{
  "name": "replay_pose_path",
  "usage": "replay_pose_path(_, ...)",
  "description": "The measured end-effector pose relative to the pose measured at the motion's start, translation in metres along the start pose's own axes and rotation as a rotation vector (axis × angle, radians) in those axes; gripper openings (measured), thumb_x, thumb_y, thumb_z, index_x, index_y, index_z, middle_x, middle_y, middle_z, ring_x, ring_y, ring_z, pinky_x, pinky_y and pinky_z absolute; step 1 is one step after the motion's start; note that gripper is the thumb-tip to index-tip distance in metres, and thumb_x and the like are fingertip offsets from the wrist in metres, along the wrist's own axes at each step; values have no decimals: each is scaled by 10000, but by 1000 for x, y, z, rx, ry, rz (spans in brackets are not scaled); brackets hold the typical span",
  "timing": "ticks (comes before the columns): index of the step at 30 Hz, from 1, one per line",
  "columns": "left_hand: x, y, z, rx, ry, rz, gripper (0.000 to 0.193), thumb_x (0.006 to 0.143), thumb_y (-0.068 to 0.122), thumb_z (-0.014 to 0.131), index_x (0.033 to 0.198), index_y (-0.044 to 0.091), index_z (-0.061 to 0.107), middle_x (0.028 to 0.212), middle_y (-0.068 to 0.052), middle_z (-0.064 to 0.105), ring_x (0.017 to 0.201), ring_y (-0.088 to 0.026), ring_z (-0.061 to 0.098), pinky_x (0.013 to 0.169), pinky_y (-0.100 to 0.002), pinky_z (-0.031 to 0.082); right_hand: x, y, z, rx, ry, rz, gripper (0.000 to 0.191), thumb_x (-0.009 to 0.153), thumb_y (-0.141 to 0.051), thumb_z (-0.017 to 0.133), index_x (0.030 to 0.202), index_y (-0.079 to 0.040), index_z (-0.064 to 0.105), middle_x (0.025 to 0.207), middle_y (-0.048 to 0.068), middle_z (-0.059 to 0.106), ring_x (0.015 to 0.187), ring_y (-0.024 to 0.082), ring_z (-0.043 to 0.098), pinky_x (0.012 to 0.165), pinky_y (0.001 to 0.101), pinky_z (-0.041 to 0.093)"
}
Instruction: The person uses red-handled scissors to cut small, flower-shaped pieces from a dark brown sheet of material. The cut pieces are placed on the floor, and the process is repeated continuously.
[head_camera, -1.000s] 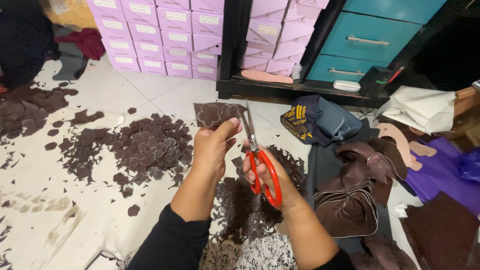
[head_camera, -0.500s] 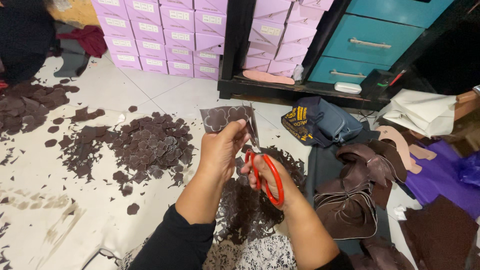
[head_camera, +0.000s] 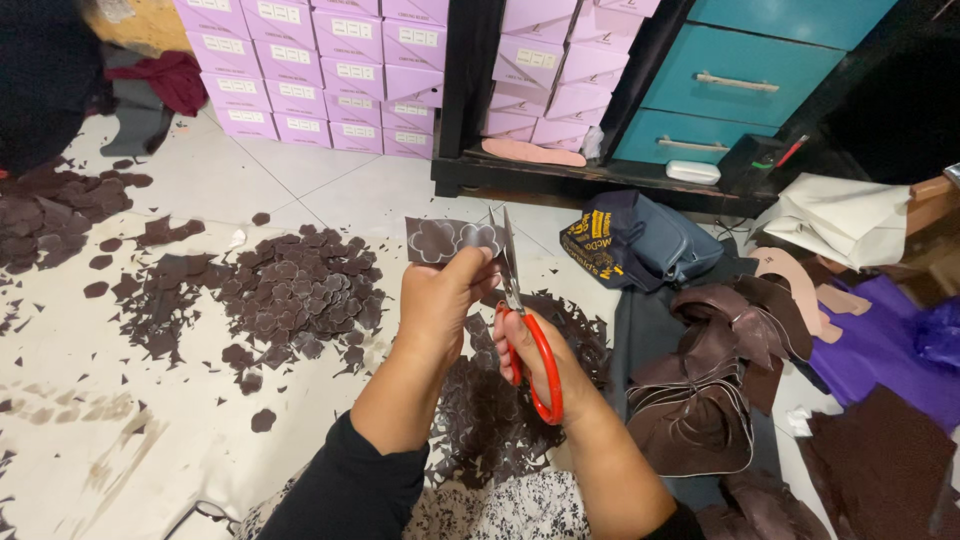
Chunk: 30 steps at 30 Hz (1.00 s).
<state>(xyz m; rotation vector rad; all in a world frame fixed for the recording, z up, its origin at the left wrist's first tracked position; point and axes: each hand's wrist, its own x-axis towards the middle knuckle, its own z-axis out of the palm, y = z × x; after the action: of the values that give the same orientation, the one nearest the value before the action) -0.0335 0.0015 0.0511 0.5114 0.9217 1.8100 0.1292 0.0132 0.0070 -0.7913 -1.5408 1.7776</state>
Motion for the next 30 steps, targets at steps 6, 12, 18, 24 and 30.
replay_pose_path(6,-1,1,0,10,3,31,200,820,94,727,938,-67,731,877,-127,736,765,-203,718,727,-327,622,0,-3,2,-41,-16,-19,522,969,-582,553,990,-60,572,828,2,502,666,100,499,594,240,451)
replay_pose_path(12,-3,4,2,44,17,34,170,809,81,738,935,-33,734,867,-86,732,751,-177,706,697,-322,614,0,-4,5,-103,30,-12,506,973,-555,559,1002,-50,575,796,2,495,627,92,483,552,232,432)
replay_pose_path(18,-6,3,4,42,20,36,146,816,81,749,913,-27,731,860,-77,727,741,-167,693,701,-315,614,2,-2,7,-49,48,15,476,957,-536,582,1031,-67,573,797,-7,489,623,78,472,539,225,425)
replay_pose_path(24,-7,2,3,42,29,33,121,823,71,749,905,-15,725,855,-68,722,739,-160,688,698,-312,610,3,4,6,-83,79,0,492,960,-553,567,956,-60,571,769,-6,490,599,76,473,511,225,425)
replay_pose_path(30,-8,2,5,19,31,29,129,821,64,744,921,-12,715,861,-71,723,751,-160,695,690,-311,605,4,9,10,-54,100,-14,510,974,-562,553,880,-61,540,740,-6,468,583,74,447,485,230,406)
